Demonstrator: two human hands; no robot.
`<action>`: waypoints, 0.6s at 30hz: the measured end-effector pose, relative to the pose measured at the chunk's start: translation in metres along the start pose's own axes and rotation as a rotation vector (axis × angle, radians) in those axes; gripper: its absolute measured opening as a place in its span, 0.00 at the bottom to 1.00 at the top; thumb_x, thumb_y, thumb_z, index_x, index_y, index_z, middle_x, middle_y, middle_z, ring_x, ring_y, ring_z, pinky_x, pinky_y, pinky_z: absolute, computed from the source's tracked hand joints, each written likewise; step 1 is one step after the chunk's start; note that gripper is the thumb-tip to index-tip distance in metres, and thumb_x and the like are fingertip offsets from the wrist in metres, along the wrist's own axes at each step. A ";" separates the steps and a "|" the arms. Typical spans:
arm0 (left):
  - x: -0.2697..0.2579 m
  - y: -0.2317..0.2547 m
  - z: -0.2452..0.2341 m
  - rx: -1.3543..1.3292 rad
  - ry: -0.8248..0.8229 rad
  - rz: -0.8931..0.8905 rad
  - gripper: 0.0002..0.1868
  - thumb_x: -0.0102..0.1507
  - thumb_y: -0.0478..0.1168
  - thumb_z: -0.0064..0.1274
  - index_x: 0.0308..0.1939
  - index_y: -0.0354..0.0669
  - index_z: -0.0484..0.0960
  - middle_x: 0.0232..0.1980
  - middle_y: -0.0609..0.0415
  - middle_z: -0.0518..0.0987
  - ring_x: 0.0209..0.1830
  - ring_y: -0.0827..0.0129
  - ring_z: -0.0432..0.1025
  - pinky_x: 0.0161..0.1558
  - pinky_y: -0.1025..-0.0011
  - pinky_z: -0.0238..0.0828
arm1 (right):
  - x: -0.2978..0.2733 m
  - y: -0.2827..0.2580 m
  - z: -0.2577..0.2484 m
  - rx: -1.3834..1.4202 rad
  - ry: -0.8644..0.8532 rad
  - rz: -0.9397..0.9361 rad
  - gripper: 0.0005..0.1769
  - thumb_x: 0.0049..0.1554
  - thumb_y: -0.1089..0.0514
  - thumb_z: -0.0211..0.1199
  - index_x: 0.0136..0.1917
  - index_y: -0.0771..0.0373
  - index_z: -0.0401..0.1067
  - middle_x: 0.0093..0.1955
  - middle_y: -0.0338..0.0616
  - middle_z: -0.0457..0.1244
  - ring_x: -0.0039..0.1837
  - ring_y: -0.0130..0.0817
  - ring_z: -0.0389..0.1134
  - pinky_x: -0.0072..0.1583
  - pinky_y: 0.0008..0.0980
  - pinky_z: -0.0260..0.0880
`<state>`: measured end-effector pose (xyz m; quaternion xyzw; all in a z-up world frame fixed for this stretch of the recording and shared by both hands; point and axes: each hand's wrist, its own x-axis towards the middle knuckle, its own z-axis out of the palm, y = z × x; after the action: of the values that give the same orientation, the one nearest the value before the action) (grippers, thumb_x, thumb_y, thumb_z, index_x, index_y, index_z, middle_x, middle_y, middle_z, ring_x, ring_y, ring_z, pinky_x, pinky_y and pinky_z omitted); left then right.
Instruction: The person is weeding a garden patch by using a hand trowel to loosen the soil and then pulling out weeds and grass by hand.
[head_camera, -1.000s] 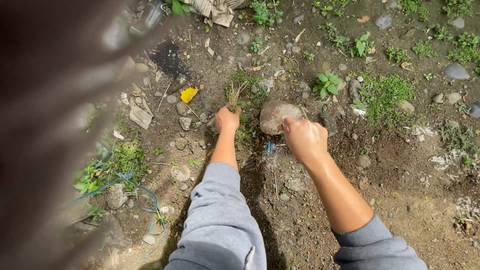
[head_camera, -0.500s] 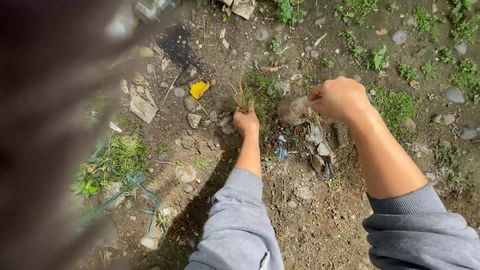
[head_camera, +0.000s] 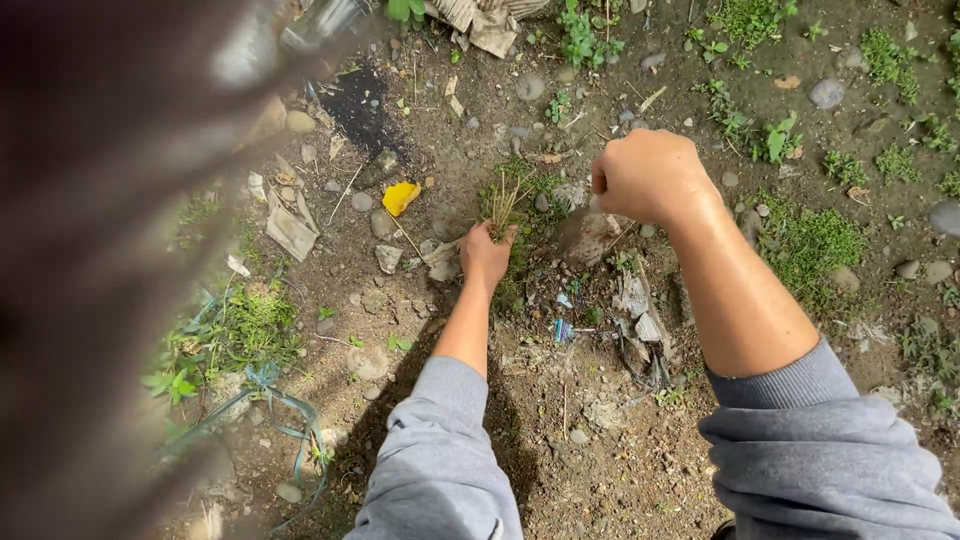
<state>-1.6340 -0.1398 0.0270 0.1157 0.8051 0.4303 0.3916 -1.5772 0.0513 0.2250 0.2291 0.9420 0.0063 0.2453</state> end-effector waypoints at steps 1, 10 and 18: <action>-0.001 0.005 -0.003 0.005 0.012 -0.003 0.35 0.75 0.50 0.51 0.75 0.23 0.66 0.79 0.24 0.60 0.83 0.31 0.49 0.75 0.37 0.61 | -0.006 0.012 0.001 0.006 0.005 -0.011 0.05 0.50 0.48 0.71 0.41 0.42 0.85 0.38 0.42 0.74 0.46 0.47 0.78 0.53 0.49 0.79; -0.028 0.017 -0.008 0.105 0.119 -0.039 0.33 0.72 0.53 0.54 0.72 0.28 0.72 0.77 0.28 0.66 0.80 0.35 0.58 0.73 0.37 0.64 | -0.109 0.022 0.120 0.496 0.114 0.150 0.18 0.59 0.48 0.68 0.60 0.52 0.85 0.53 0.53 0.75 0.55 0.54 0.78 0.55 0.51 0.79; -0.057 0.030 -0.034 0.194 0.273 -0.021 0.34 0.66 0.57 0.62 0.68 0.39 0.80 0.70 0.36 0.77 0.75 0.42 0.68 0.70 0.43 0.69 | -0.159 0.050 0.163 0.418 0.231 0.038 0.18 0.69 0.52 0.59 0.70 0.53 0.76 0.46 0.49 0.75 0.31 0.30 0.72 0.37 0.25 0.76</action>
<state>-1.6256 -0.1715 0.0919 0.0849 0.8898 0.3580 0.2700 -1.3571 0.0102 0.1602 0.2905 0.9401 -0.1582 0.0830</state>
